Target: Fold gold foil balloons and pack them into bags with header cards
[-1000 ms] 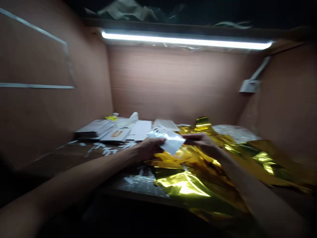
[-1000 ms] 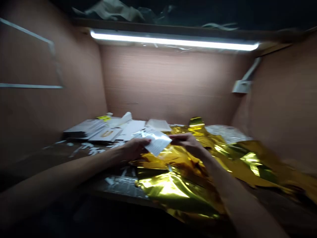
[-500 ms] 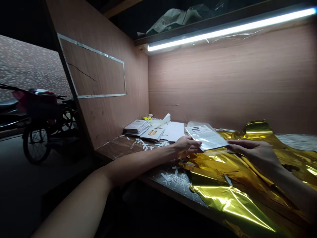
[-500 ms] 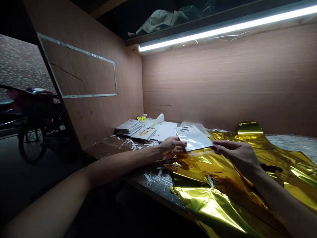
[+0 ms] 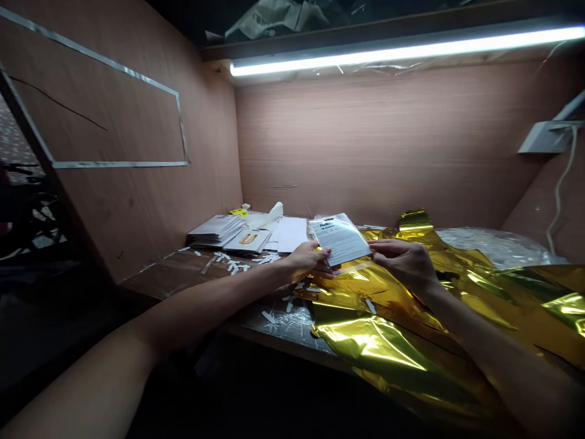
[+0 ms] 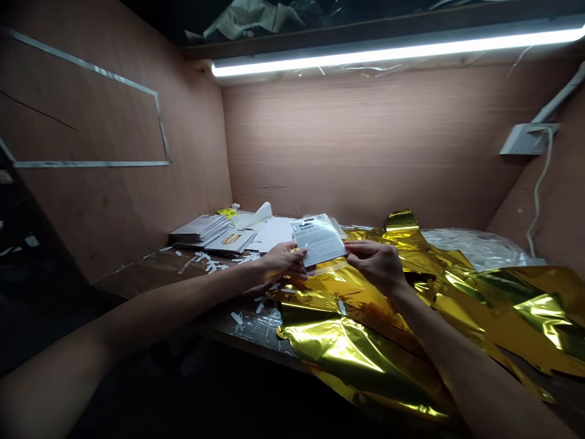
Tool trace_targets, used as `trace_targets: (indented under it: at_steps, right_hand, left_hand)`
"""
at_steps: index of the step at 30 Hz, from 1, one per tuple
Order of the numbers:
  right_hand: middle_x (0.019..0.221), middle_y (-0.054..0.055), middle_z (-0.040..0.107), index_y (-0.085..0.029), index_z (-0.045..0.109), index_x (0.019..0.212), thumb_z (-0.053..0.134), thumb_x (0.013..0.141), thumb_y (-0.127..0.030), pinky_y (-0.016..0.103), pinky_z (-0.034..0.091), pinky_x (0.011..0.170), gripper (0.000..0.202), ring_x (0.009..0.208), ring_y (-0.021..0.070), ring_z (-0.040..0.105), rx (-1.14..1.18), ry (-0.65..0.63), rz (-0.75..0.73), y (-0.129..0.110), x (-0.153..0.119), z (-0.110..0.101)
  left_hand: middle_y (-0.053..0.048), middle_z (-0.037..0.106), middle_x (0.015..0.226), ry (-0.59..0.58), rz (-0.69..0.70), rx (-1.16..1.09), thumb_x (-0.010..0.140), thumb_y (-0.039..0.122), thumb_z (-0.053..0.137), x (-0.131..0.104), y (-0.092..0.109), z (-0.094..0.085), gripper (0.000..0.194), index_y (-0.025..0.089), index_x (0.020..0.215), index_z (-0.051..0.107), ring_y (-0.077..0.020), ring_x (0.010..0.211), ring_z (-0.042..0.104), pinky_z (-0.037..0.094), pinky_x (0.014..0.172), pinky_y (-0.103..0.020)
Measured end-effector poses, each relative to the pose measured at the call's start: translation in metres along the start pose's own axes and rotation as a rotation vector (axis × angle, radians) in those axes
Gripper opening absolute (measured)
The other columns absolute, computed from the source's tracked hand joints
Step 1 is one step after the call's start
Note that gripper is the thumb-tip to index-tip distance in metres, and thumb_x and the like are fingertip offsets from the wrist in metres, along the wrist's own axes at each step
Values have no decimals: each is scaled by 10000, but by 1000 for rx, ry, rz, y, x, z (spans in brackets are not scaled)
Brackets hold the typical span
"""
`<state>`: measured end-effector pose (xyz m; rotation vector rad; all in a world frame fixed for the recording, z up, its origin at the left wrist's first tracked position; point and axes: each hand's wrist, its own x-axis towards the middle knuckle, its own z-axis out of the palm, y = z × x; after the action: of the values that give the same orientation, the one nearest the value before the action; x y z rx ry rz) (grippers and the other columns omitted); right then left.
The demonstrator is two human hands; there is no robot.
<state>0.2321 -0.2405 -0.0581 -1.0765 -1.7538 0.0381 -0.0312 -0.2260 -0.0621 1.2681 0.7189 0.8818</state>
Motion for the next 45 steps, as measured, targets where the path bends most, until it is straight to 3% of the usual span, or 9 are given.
trace_targets:
  at_steps: [4, 8, 11, 26, 30, 36, 41, 43, 45]
  right_hand:
    - [1073, 65, 781, -247, 825, 897, 703, 814, -218, 514, 565, 943, 150, 1009, 298, 703, -221, 29, -407, -13, 0, 6]
    - [1149, 46, 748, -287, 798, 929, 708, 899, -227, 494, 515, 967, 112, 1089, 278, 619, -211, -180, -604, -26, -4, 19]
    - [1103, 47, 738, -284, 781, 936, 715, 932, -265, 437, 509, 935, 69, 1048, 250, 598, -145, -301, -617, -30, -7, 29]
    - [899, 78, 691, -215, 669, 900, 586, 1000, -216, 397, 486, 826, 130, 866, 233, 573, -119, -427, -561, -32, -14, 37]
    - [894, 84, 672, -208, 635, 890, 541, 996, -203, 395, 475, 815, 142, 851, 234, 575, -126, -423, -504, -33, -14, 41]
    - [753, 25, 604, -220, 607, 847, 596, 960, -376, 331, 468, 644, 193, 674, 184, 550, 153, -151, -21, -9, 8, 21]
    - [856, 37, 648, -252, 497, 853, 687, 889, -429, 331, 584, 603, 262, 628, 161, 644, 686, 372, 363, 48, 36, -13]
    - [841, 47, 654, -265, 423, 813, 699, 884, -380, 382, 636, 668, 307, 654, 184, 688, 742, 555, 423, 61, 40, -23]
    - [833, 48, 670, -260, 451, 829, 711, 880, -341, 439, 652, 792, 278, 725, 204, 727, 685, 580, 353, 60, 37, -27]
  left_hand:
    - [-108, 738, 795, 17, 51, 60, 1033, 181, 506, -1, 1, 4, 183, 133, 1206, 547, -218, 692, 769, 641, 603, -300]
    - [-94, 735, 776, 25, 81, 61, 1026, 176, 526, -1, 1, 7, 174, 122, 1188, 561, -193, 649, 756, 645, 619, -303]
    - [-87, 736, 778, 18, 90, 65, 1025, 183, 532, -2, 0, 7, 153, 127, 1161, 576, -188, 650, 755, 648, 635, -307]
    - [-137, 744, 756, 48, -131, -60, 1003, 188, 550, -3, -6, 15, 162, 107, 920, 662, -222, 636, 746, 651, 657, -384]
    - [-122, 718, 662, 114, -96, -74, 993, 149, 560, 0, -5, 15, 217, 98, 792, 624, -190, 574, 725, 634, 633, -309]
    - [-153, 752, 728, 210, -49, -117, 1028, 158, 511, 5, 3, 12, 191, 90, 875, 603, -202, 629, 759, 643, 665, -307]
    - [-159, 753, 769, 248, -42, -172, 1037, 127, 464, 3, 11, 8, 212, 124, 836, 531, -186, 623, 754, 653, 714, -336]
    - [-157, 752, 787, 253, -54, -161, 1027, 133, 483, 1, 11, 9, 194, 127, 840, 533, -190, 625, 752, 654, 708, -346]
    - [-159, 753, 805, 247, -76, -138, 1019, 144, 498, 0, 11, 10, 185, 124, 841, 543, -195, 628, 750, 653, 697, -355]
